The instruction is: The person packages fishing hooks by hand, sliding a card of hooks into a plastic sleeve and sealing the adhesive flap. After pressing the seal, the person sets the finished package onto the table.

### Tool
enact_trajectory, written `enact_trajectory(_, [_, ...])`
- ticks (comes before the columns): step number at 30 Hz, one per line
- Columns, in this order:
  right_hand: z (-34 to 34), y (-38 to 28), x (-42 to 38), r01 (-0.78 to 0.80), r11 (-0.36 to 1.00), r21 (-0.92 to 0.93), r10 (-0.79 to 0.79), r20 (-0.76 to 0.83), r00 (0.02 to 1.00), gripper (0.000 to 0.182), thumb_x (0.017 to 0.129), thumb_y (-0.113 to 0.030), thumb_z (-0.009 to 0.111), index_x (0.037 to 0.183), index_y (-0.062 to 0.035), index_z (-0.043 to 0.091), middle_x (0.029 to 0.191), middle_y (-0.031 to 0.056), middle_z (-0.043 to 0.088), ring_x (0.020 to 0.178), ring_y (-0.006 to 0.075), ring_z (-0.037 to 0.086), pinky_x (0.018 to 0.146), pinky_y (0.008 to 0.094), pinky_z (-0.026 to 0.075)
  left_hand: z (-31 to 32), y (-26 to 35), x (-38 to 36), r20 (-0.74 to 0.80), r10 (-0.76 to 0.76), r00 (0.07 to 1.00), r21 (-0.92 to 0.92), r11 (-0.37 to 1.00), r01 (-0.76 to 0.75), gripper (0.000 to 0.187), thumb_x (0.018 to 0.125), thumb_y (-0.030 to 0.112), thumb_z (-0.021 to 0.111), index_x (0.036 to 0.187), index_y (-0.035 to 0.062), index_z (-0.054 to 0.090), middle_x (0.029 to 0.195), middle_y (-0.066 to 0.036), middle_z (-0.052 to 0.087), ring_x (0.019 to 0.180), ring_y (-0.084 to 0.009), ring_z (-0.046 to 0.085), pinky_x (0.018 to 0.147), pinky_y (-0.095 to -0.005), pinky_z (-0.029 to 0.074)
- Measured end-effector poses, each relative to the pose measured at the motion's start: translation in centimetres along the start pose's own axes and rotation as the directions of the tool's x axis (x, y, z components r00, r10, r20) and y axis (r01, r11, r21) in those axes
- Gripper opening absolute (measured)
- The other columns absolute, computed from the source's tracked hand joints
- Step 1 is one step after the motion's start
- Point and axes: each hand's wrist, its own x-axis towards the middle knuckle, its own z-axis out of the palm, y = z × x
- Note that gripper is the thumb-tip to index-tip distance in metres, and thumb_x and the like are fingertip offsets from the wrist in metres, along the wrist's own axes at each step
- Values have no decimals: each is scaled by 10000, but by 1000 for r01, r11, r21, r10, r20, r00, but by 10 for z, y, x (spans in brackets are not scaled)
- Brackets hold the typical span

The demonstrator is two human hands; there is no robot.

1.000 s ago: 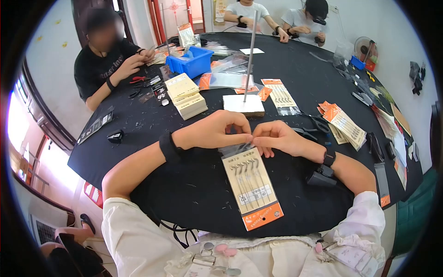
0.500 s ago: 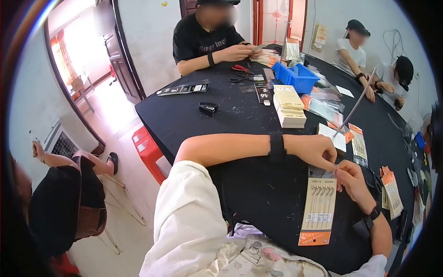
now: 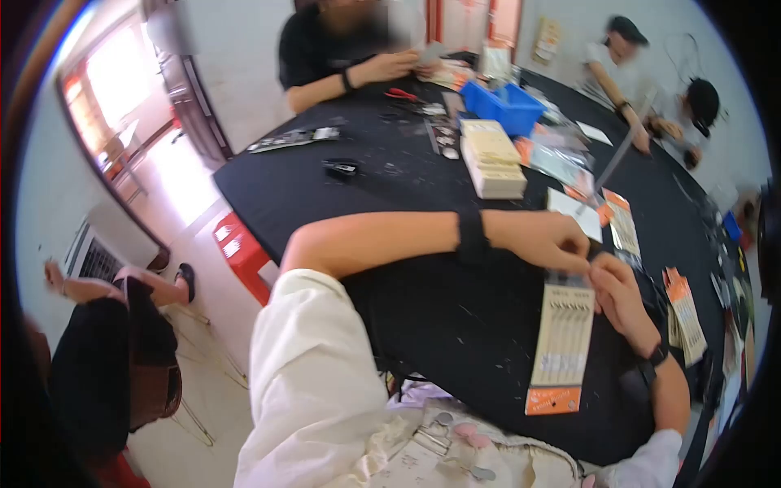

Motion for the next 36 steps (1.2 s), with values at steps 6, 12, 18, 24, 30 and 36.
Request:
enact_trajectory(6, [-5,6,6,22,987,160,-12,-62,998,122,918,-181,503,864,-75,531,729,-19,538,604,44,530,490,173,395,1,-12,6,1,-120,993,-138,983,119,256,921,239,542,807,13,577,701,14,561,679,-37,515,602,-213,432])
enact_trajectory(12, [-9,10,8,26,965,261,-22,-19,1000,145,929,-195,484,903,-61,535,783,-5,575,646,55,585,498,176,444,-3,0,5,-11,-221,975,-126,968,218,178,808,186,530,815,9,547,740,-53,612,683,-107,562,646,-255,451])
enact_trajectory(18, [-8,7,8,39,950,310,-29,-38,999,127,926,-173,472,927,-58,528,820,-2,574,679,75,607,526,203,493,-4,-1,5,8,-234,972,-136,963,233,229,849,207,468,831,-9,541,731,-59,590,677,-118,557,648,-260,452])
enact_trajectory(24, [-9,8,9,75,930,360,-55,-65,996,145,933,-179,450,927,-55,524,829,5,580,743,82,608,651,235,510,-4,4,4,-8,-212,977,-141,968,209,221,858,145,352,759,-1,486,717,-62,543,678,-135,539,665,-277,438])
enact_trajectory(30, [-10,6,7,59,926,373,-34,-72,997,148,924,-165,423,917,-55,522,830,12,591,761,91,608,691,252,507,-3,2,5,-22,-213,977,-139,968,208,207,854,126,340,776,2,486,730,-69,549,684,-144,553,669,-284,441])
enact_trajectory(36, [-12,8,7,49,933,356,-39,-37,999,119,884,-124,430,916,-58,524,829,0,583,741,81,582,667,235,481,-3,0,6,-50,-247,968,-176,956,235,195,861,100,330,769,6,475,720,-65,542,683,-140,546,663,-275,444])
